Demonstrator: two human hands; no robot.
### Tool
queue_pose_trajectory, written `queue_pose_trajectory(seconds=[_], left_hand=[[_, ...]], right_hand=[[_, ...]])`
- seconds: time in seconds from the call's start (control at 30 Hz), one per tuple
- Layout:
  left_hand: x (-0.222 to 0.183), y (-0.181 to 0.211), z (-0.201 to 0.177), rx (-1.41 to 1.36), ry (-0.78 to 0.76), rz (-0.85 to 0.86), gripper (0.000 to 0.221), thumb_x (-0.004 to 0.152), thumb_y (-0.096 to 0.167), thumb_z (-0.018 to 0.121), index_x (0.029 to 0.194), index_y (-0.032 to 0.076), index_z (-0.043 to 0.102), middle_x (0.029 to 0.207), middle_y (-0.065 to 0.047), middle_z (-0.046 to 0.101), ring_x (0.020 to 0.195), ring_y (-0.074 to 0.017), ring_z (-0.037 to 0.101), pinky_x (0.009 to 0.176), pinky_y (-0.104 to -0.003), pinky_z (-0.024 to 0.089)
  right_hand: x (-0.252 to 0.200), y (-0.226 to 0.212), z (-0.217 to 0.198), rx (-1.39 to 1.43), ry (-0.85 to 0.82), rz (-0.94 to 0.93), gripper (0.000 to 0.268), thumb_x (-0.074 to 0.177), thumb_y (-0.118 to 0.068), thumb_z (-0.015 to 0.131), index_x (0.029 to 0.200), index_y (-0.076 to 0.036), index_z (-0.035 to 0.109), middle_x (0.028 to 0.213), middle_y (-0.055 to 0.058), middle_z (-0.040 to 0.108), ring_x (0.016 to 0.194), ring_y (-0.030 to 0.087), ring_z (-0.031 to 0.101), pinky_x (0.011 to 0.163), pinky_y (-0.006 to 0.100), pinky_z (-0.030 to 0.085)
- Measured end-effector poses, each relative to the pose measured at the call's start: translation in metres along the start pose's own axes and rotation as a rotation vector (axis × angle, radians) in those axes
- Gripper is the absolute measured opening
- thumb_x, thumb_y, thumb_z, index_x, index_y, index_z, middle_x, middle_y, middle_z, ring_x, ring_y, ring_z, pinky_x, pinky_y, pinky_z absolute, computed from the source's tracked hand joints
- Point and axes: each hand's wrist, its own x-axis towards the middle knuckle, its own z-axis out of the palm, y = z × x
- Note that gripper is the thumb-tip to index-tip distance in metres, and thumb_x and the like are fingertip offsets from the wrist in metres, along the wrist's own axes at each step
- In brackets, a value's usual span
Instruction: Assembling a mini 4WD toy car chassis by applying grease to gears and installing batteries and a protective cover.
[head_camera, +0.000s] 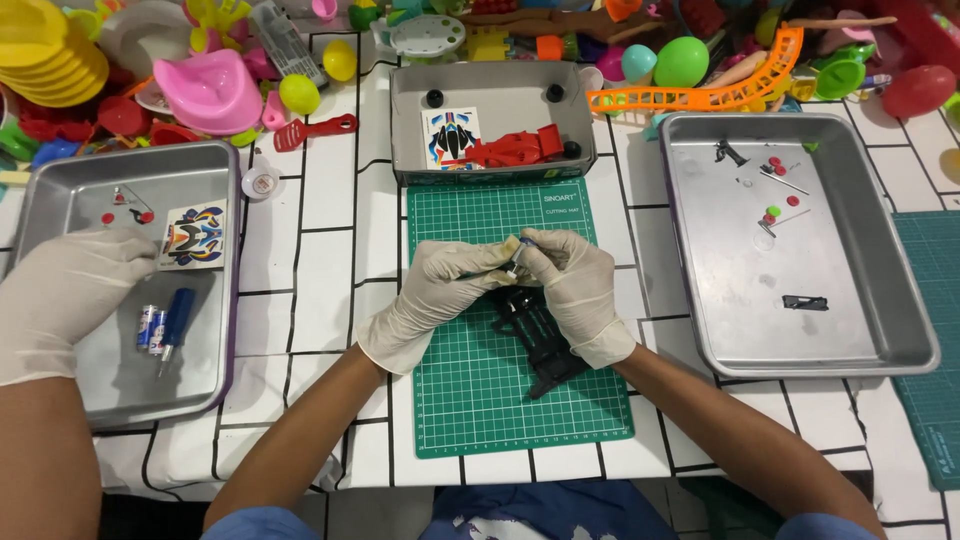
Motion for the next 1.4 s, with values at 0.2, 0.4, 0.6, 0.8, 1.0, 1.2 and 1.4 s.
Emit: queue_pose_trajectory(seconds=[0.2,0.4,0.6,0.8,1.0,1.2,1.4], left_hand=[[0.002,0.012,-0.004,-0.003,-0.051,-0.029,0.027,0.081,-0.009,0.082,0.107,-0.005,0.077,0.106,-0.023,0.075,0.108,-0.0352,0.069,0.095,-0.047,0.058],[0.002,0.006,0.001,0.052,0.020,-0.036,0.030,0.076,-0.003,0.089,0.104,0.001,0.079,0.105,-0.016,0.079,0.104,-0.0258,0.075,0.092,-0.033,0.059],[0.001,0.005,0.001,0.063,0.048,-0.063,0.027,0.073,0.000,0.092,0.098,0.003,0.081,0.101,-0.014,0.080,0.100,-0.0250,0.077,0.090,-0.030,0.061],[0.003,0.004,0.000,0.071,0.034,-0.045,0.025,0.074,0.001,0.091,0.097,0.004,0.081,0.098,-0.013,0.080,0.097,-0.0256,0.077,0.088,-0.032,0.062],[0.005,0.018,-0.003,0.028,-0.011,-0.076,0.021,0.080,-0.003,0.084,0.100,-0.006,0.078,0.098,-0.025,0.076,0.100,-0.0370,0.074,0.091,-0.045,0.061],[0.008,0.032,-0.012,-0.045,-0.103,-0.144,0.022,0.087,-0.005,0.074,0.106,-0.017,0.072,0.103,-0.032,0.073,0.103,-0.0411,0.071,0.100,-0.043,0.056],[0.005,0.009,-0.019,0.089,-0.171,-0.156,0.030,0.081,0.007,0.086,0.109,0.003,0.078,0.110,-0.011,0.078,0.112,-0.0162,0.071,0.102,-0.028,0.056]], right_hand=[[0.000,0.001,-0.005,-0.011,-0.022,-0.026,0.028,0.091,-0.004,0.077,0.114,0.010,0.067,0.093,0.019,0.076,0.082,0.015,0.073,0.071,0.027,0.064],[-0.001,-0.002,0.002,0.017,-0.009,-0.020,0.029,0.091,-0.006,0.077,0.114,0.008,0.068,0.093,0.017,0.076,0.082,0.016,0.074,0.070,0.027,0.065],[0.000,0.002,0.000,-0.016,0.004,0.014,0.030,0.091,-0.007,0.076,0.115,0.008,0.067,0.092,0.017,0.076,0.080,0.015,0.074,0.069,0.027,0.064],[-0.002,0.013,-0.006,-0.020,0.021,0.015,0.031,0.092,-0.006,0.076,0.116,0.010,0.066,0.092,0.019,0.076,0.078,0.017,0.074,0.068,0.029,0.066],[-0.004,0.003,0.001,-0.007,0.012,0.015,0.029,0.090,-0.006,0.077,0.114,0.008,0.068,0.090,0.016,0.076,0.079,0.015,0.074,0.069,0.026,0.065],[-0.001,0.001,0.002,-0.029,-0.012,-0.008,0.027,0.090,-0.004,0.076,0.113,0.009,0.067,0.092,0.018,0.077,0.080,0.016,0.074,0.070,0.027,0.066],[-0.002,0.002,-0.001,-0.008,-0.026,0.014,0.028,0.091,-0.006,0.076,0.113,0.008,0.067,0.086,0.015,0.076,0.075,0.016,0.074,0.068,0.029,0.066]])
